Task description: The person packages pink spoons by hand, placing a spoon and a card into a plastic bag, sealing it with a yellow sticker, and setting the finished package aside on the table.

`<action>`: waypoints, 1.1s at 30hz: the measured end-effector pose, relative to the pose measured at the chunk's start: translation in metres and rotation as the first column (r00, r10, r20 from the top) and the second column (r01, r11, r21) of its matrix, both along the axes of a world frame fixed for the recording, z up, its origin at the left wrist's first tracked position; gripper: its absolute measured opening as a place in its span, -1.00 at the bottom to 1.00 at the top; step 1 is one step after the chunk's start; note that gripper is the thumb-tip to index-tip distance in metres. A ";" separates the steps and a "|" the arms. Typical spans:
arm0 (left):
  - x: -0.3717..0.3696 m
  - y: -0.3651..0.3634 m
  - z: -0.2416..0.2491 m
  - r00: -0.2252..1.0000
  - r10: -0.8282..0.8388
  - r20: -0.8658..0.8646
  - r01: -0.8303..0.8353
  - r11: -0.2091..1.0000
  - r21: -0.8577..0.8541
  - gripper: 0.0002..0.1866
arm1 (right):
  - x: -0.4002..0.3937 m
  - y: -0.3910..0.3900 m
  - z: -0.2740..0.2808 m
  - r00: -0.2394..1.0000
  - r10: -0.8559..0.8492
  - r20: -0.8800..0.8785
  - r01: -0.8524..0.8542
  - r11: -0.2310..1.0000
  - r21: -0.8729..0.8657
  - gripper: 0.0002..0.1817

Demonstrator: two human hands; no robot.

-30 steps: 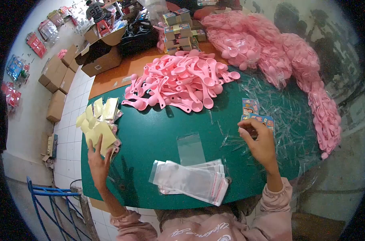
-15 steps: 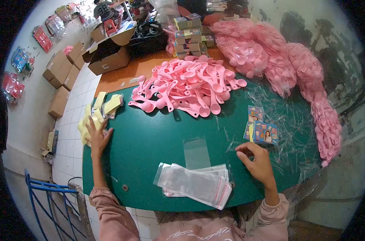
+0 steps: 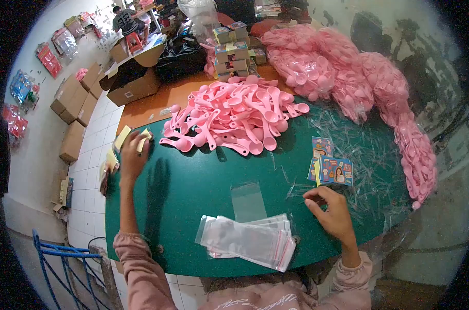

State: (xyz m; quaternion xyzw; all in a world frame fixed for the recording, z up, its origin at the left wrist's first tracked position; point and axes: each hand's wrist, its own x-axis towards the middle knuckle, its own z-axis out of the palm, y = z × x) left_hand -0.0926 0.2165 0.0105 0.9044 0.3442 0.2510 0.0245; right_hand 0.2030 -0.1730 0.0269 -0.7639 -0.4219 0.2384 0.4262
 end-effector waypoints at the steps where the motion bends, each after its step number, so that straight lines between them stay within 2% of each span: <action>1: 0.023 -0.001 -0.010 0.997 -0.018 0.072 0.027 0.991 -0.129 -0.62 | -0.002 0.001 0.002 1.000 0.000 0.005 0.000 1.000 -0.001 -0.86; 2: 0.042 0.008 -0.016 0.993 -0.097 0.068 0.103 0.991 -0.092 -0.56 | -0.004 0.003 0.004 1.000 0.021 0.014 -0.021 1.000 0.006 -0.86; 3: 0.058 0.012 -0.022 0.992 -0.096 0.086 0.110 0.977 -0.181 -0.46 | -0.007 0.003 0.006 0.999 0.039 0.022 -0.040 0.999 0.013 -0.86; 5: 0.082 0.039 -0.052 0.997 -0.068 -0.031 0.066 0.996 -0.064 -0.41 | -0.011 0.002 0.013 0.999 0.048 0.022 -0.049 0.998 0.040 -0.84; 7: 0.103 0.041 -0.069 0.988 0.016 -0.151 -0.037 0.990 -0.133 -0.38 | -0.010 -0.003 0.015 0.992 0.106 0.067 -0.108 0.993 0.037 -0.83; 9: 0.119 0.029 -0.073 0.995 0.020 -0.094 -0.032 0.991 -0.130 -0.38 | -0.006 -0.009 0.014 0.992 0.101 0.069 -0.105 0.994 0.043 -0.83; 11: 0.134 0.012 -0.078 0.998 0.040 0.048 -0.037 0.997 -0.065 -0.38 | -0.003 -0.011 0.011 0.996 0.083 0.029 -0.084 0.995 0.049 -0.84; 13: 0.151 -0.006 -0.083 0.990 0.096 0.107 -0.088 0.993 -0.080 -0.37 | -0.002 -0.005 0.006 0.995 0.093 0.033 -0.095 0.995 0.042 -0.83; 17: 0.180 -0.050 -0.079 0.968 0.096 0.232 -0.070 0.990 -0.119 -0.35 | -0.005 0.011 0.004 0.985 0.161 0.063 -0.165 0.983 0.075 -0.83; 19: 0.191 -0.072 -0.071 0.973 0.119 0.197 -0.063 0.961 -0.269 -0.28 | -0.004 0.021 0.001 0.981 0.175 0.089 -0.181 0.980 0.076 -0.84; 21: 0.202 -0.092 -0.074 0.958 0.152 0.242 -0.073 0.949 -0.308 -0.23 | -0.003 0.033 -0.003 0.976 0.188 0.112 -0.198 0.977 0.077 -0.84; 23: 0.209 -0.103 -0.075 0.971 0.044 0.233 0.056 0.911 -0.409 -0.19 | -0.001 0.049 -0.011 0.943 0.205 0.261 -0.240 0.965 0.107 -0.85; 25: 0.206 -0.112 -0.066 0.972 0.023 0.234 0.069 0.923 -0.378 -0.23 | -0.002 0.060 -0.015 0.947 0.222 0.230 -0.245 0.967 0.076 -0.81; 26: 0.198 -0.112 -0.062 0.978 -0.038 0.206 0.130 0.881 -0.455 -0.28 | -0.003 0.063 -0.015 0.919 0.240 0.312 -0.264 0.964 0.036 -0.77; 28: 0.173 -0.122 -0.023 0.969 -0.150 0.194 0.238 0.764 -0.599 -0.42 | -0.007 0.065 -0.016 0.839 0.322 0.438 -0.339 0.940 -0.041 -0.69; 29: 0.159 -0.130 -0.017 0.980 -0.128 0.150 0.189 0.830 -0.526 -0.44 | -0.009 0.067 -0.019 0.842 0.321 0.433 -0.338 0.940 -0.040 -0.69; 30: 0.146 -0.142 -0.012 0.989 -0.103 0.107 0.140 0.885 -0.444 -0.46 | -0.010 0.071 -0.024 0.745 0.347 0.570 -0.420 0.908 -0.003 -0.72; 31: 0.136 -0.157 0.003 0.993 -0.104 -0.064 0.061 0.878 -0.474 -0.46 | -0.011 0.075 -0.029 0.629 0.350 0.694 -0.502 0.865 0.018 -0.75; 32: 0.127 -0.171 0.012 0.967 -0.107 -0.233 -0.022 0.871 -0.491 -0.44 | -0.012 0.080 -0.034 0.549 0.304 0.779 -0.494 0.869 0.009 -0.79; 33: 0.119 -0.185 0.005 0.965 -0.109 -0.238 -0.023 0.871 -0.490 -0.44 | -0.011 0.084 -0.040 0.553 0.303 0.776 -0.492 0.870 0.012 -0.79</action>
